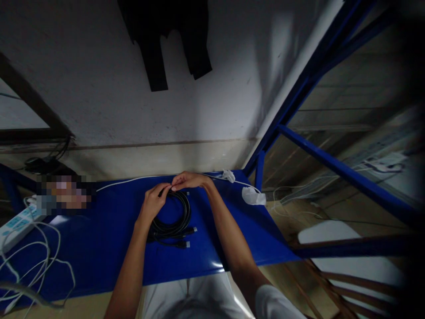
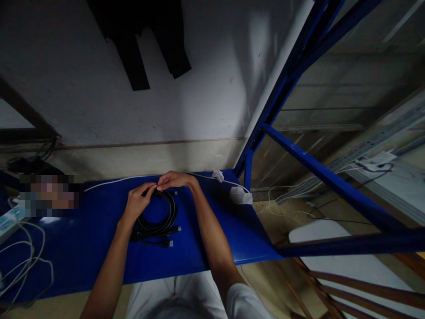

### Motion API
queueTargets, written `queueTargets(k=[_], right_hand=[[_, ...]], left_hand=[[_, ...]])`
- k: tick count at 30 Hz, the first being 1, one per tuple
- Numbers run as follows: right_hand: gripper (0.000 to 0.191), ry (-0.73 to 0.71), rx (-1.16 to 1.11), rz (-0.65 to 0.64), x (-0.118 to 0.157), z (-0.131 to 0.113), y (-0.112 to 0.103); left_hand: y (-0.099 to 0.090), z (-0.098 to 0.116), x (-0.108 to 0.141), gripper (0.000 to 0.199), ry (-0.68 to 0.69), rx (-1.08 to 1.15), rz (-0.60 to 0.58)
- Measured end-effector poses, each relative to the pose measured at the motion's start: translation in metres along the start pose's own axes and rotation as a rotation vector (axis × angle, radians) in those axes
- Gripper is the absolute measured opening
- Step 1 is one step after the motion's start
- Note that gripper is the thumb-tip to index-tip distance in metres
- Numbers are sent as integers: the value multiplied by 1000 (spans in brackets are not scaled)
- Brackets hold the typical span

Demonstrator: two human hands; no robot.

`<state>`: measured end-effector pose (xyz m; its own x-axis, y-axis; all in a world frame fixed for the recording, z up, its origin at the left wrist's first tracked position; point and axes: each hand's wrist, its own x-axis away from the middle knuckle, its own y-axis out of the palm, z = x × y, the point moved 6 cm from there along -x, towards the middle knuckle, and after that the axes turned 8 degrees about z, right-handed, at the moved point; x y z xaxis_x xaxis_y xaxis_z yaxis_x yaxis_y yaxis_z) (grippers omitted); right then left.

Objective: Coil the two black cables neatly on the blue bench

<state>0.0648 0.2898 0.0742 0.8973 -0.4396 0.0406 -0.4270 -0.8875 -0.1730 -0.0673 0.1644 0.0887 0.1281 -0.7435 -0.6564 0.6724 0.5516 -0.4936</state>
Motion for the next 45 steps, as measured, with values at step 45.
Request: queueTargets(k=[45], right_hand=[[44,-361,75,653,35,21,47]], left_hand=[[4,-11,3,28,-11,-183,-94]])
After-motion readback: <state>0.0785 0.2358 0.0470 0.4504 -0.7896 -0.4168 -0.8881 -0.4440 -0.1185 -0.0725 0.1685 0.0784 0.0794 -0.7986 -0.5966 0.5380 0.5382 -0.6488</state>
